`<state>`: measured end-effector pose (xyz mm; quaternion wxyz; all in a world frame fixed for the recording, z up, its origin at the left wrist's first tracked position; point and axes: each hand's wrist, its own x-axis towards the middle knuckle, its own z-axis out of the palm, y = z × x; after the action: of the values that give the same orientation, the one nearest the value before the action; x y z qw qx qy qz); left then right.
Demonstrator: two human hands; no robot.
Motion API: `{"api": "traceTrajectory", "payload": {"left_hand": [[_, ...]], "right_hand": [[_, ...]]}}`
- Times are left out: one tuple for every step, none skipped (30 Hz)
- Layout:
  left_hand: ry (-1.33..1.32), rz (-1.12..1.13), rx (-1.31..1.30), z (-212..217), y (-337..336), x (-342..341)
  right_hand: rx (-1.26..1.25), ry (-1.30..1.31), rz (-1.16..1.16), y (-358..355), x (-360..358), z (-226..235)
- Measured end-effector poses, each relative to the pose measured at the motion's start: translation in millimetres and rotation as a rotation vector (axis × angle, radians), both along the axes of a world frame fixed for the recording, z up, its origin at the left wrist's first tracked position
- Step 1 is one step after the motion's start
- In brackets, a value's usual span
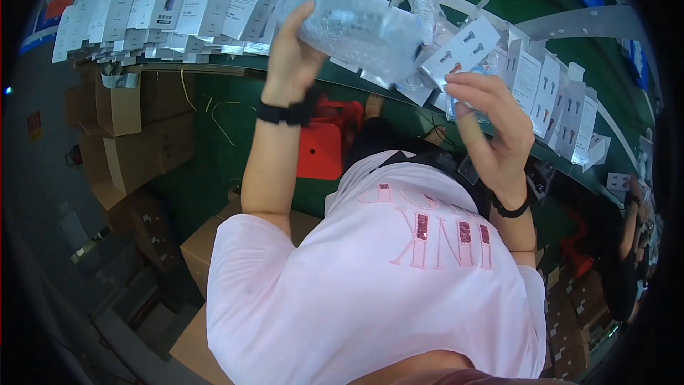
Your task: Packaging small electronic devices into white cardboard boxes at a factory assembly line.
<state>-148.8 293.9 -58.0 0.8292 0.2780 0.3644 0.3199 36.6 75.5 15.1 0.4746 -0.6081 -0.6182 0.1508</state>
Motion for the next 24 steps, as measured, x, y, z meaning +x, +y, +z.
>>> {"api": "traceTrajectory", "payload": {"left_hand": [[-0.084, -0.027, -0.104, 7.6, -16.4, -1.0], [-0.168, -0.048, -0.208, 12.4, -32.4, -1.1], [-0.222, -0.071, -0.299, 8.8, -45.1, -1.7], [-0.282, -0.087, -0.369, 15.5, -59.8, -0.4], [-0.346, -0.109, -0.444, 22.2, -73.8, 2.7], [-0.365, -0.131, -0.439, 27.8, -84.1, 6.4], [-0.371, -0.130, -0.436, 27.4, -90.2, 7.6], [-0.379, -0.093, -0.479, 26.4, -95.5, 8.8], [-0.386, -0.056, -0.522, 26.3, -99.5, 8.1], [-0.383, -0.068, -0.504, 28.3, -101.1, 6.1], [-0.387, -0.067, -0.503, 30.1, -100.8, 5.1], [-0.363, -0.046, -0.441, 32.0, -100.0, 4.2], [-0.338, -0.031, -0.383, 34.2, -100.0, 4.5], [-0.341, -0.036, -0.386, 37.5, -100.0, 4.9], [-0.314, -0.005, -0.352, 41.6, -99.9, 5.5], [-0.287, 0.027, -0.318, 43.9, -100.3, 5.0], [-0.289, 0.021, -0.320, 45.2, -101.5, 3.4], [-0.279, 0.026, -0.243, 46.6, -102.9, 1.5], [-0.270, 0.030, -0.167, 47.4, -104.7, 0.8], [-0.273, 0.023, -0.171, 47.5, -105.8, 1.0], [-0.231, 0.026, -0.096, 47.6, -106.5, 1.4], [-0.188, 0.038, -0.017, 47.4, -106.5, 1.7], [-0.188, 0.041, -0.014, 46.9, -106.1, 2.6], [-0.298, -0.017, -0.234, 45.8, -105.4, 4.1]], "right_hand": [[0.057, 0.009, -0.015, 4.7, -8.0, 5.7], [0.059, 0.004, -0.010, 9.5, -13.1, 11.4], [0.083, -0.021, -0.026, 13.6, -16.6, 16.8], [0.107, -0.042, -0.042, 16.3, -20.0, 22.0], [0.104, -0.049, -0.046, 17.9, -23.6, 25.2], [0.131, -0.080, -0.082, 19.0, -26.5, 27.9], [0.162, -0.108, -0.112, 21.5, -28.2, 29.4], [0.164, -0.113, -0.108, 21.8, -27.9, 34.0], [0.190, -0.177, -0.092, 21.2, -27.1, 41.1], [0.217, -0.241, -0.077, 21.2, -26.4, 46.0], [0.219, -0.244, -0.074, 20.4, -25.0, 47.4], [0.168, -0.256, -0.074, 19.0, -22.5, 48.2], [0.113, -0.269, -0.081, 17.2, -20.8, 48.8], [0.111, -0.272, -0.084, 17.5, -20.1, 46.7], [0.091, -0.205, -0.124, 18.7, -19.2, 42.5], [0.072, -0.137, -0.163, 19.3, -18.7, 39.9], [0.070, -0.141, -0.168, 20.0, -18.7, 41.2], [0.056, -0.122, -0.172, 21.8, -19.3, 44.0], [0.042, -0.103, -0.177, 22.6, -19.9, 46.3], [0.039, -0.107, -0.184, 25.0, -20.4, 46.7], [0.064, -0.121, -0.175, 28.6, -20.4, 46.7], [0.094, -0.132, -0.157, 31.5, -19.5, 46.6], [0.097, -0.132, -0.154, 31.7, -18.5, 49.0], [0.109, -0.199, -0.133, 30.8, -17.8, 53.3]]}}
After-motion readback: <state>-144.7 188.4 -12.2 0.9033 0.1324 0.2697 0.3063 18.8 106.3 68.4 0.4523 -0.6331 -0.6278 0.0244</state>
